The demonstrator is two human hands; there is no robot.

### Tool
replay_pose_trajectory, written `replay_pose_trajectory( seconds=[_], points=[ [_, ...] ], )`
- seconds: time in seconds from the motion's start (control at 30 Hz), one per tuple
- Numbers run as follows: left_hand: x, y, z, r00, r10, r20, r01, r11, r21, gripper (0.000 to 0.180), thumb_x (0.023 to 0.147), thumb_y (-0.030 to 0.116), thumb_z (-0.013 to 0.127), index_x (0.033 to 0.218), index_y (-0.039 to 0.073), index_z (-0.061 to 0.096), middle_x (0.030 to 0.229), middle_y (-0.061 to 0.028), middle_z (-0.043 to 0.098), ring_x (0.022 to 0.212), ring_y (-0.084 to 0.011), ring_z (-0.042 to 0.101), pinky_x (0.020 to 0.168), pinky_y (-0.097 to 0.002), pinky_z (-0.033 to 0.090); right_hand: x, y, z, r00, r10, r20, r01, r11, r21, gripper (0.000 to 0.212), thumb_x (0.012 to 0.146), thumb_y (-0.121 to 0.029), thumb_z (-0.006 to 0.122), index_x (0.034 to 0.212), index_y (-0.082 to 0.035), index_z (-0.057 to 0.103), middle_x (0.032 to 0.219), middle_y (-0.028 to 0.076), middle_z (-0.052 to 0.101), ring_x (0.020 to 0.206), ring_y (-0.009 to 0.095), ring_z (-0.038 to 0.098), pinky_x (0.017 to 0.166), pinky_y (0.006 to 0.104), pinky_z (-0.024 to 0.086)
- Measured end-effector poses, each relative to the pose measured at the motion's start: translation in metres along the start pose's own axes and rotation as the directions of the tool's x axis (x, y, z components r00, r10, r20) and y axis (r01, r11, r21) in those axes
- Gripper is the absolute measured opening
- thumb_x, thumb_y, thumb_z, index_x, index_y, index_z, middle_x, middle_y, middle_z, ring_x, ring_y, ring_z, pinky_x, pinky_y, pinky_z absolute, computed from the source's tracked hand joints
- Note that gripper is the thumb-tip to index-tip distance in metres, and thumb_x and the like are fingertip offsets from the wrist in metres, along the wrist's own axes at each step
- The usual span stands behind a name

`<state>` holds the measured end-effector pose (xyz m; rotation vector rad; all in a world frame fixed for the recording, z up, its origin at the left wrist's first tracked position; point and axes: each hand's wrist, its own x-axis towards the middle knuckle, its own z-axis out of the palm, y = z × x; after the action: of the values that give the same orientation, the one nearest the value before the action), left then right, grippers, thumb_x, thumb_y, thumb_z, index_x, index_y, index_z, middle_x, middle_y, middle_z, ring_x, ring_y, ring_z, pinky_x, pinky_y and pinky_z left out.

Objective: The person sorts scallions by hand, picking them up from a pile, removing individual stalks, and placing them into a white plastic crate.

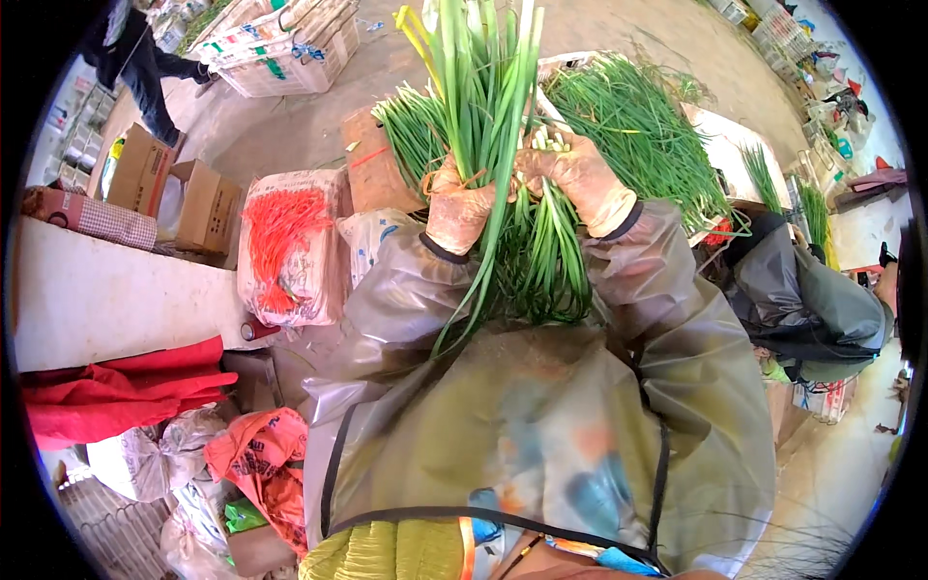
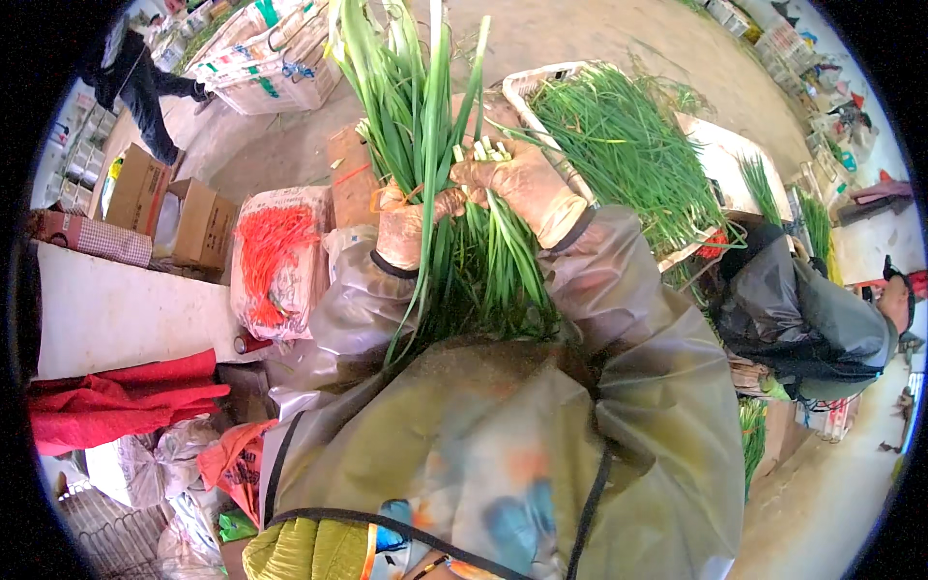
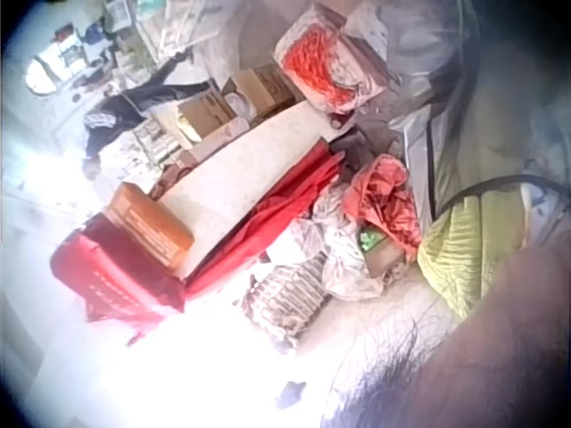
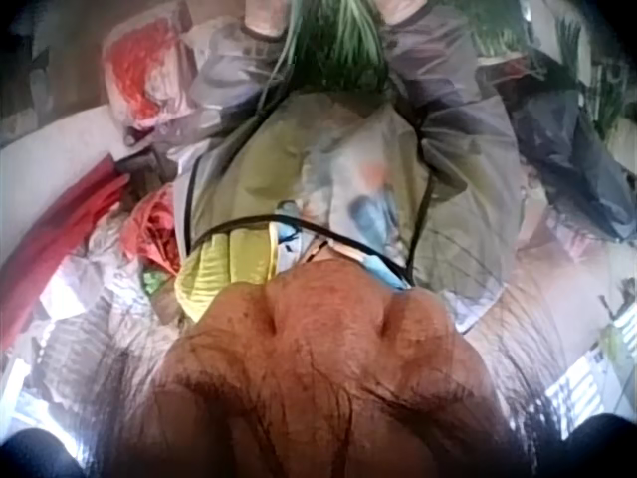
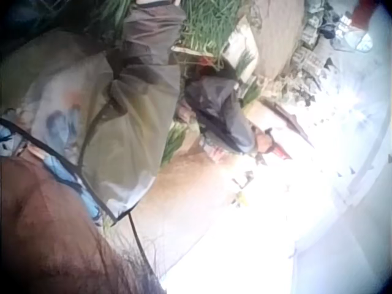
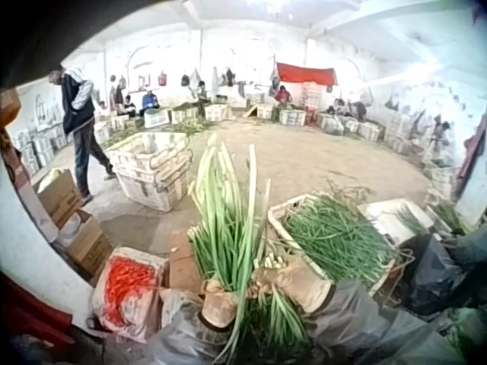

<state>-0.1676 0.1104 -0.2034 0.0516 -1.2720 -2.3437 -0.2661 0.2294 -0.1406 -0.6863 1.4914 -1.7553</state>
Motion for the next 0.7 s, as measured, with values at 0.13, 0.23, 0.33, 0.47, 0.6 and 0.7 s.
replay_pose_trajectory(
  seconds=[0.13,0.23,0.33,0.47,0.6,0.7],
  points=[
    [-0.001,-0.001,-0.001,0.999,0.021,0.024,-0.021,0.999,-0.027,0.042,0.071,-0.003,0.069,0.108,0.004,0.050,0.093,-0.0070,0.062,0.077,-0.0145,0.060,0.063,-0.0255,0.049,0.002,0.003,-0.001,0.999,0.035,0.036,-0.034,0.999,-0.036,0.028,0.074,-0.013,0.071,0.095,-0.001,0.057,0.073,0.003,0.058,0.057,0.010,0.052,0.051,0.0223,0.041],
    [-0.001,-0.009,-0.002,0.995,0.105,-0.004,-0.105,0.994,-0.038,0.042,0.071,-0.004,0.068,0.108,0.004,0.050,0.094,-0.0069,0.061,0.077,-0.0139,0.059,0.062,-0.0253,0.049,0.004,0.007,0.000,0.999,0.037,0.034,-0.034,0.997,-0.075,0.029,0.073,-0.012,0.071,0.097,-0.001,0.059,0.074,0.002,0.058,0.058,0.010,0.052,0.051,0.0218,0.041],
    [0.000,-0.005,0.001,0.995,0.099,-0.008,-0.096,0.948,-0.303,0.038,0.071,-0.006,0.065,0.105,0.003,0.051,0.089,-0.0070,0.060,0.071,-0.0144,0.057,0.058,-0.0255,0.048,-0.001,0.002,0.001,0.997,-0.024,-0.071,0.014,0.991,-0.134,0.029,0.073,-0.013,0.071,0.096,0.001,0.059,0.075,0.003,0.060,0.059,0.010,0.054,0.053,0.0223,0.042],
    [-0.003,0.008,0.004,0.985,0.049,-0.163,-0.036,0.996,0.080,0.030,0.064,-0.002,0.071,0.092,-0.003,0.059,0.077,-0.0096,0.063,0.060,-0.0135,0.056,0.053,-0.0241,0.044,0.003,0.007,-0.012,0.997,0.015,-0.070,-0.025,0.990,-0.140,0.031,0.073,-0.013,0.073,0.096,0.001,0.059,0.078,0.003,0.061,0.060,0.010,0.055,0.055,0.0222,0.043],
    [-0.004,0.012,0.003,0.984,0.085,-0.158,-0.078,0.996,0.050,0.028,0.064,-0.002,0.071,0.090,-0.004,0.060,0.074,-0.0087,0.062,0.058,-0.0134,0.056,0.052,-0.0242,0.044,0.002,0.008,-0.016,0.999,0.018,-0.036,-0.021,0.996,-0.088,0.033,0.073,-0.015,0.073,0.097,0.002,0.059,0.078,0.003,0.061,0.060,0.010,0.055,0.056,0.0219,0.043],
    [-0.009,0.007,-0.009,0.977,0.082,-0.197,-0.067,0.994,0.083,0.027,0.066,-0.003,0.068,0.091,-0.003,0.056,0.075,-0.0094,0.062,0.055,-0.0136,0.053,0.051,-0.0247,0.044,0.000,0.003,-0.019,0.999,-0.036,-0.039,0.030,0.988,-0.150,0.028,0.077,-0.016,0.069,0.096,0.000,0.057,0.077,0.003,0.060,0.062,0.009,0.054,0.057,0.0219,0.043]
  ],
)
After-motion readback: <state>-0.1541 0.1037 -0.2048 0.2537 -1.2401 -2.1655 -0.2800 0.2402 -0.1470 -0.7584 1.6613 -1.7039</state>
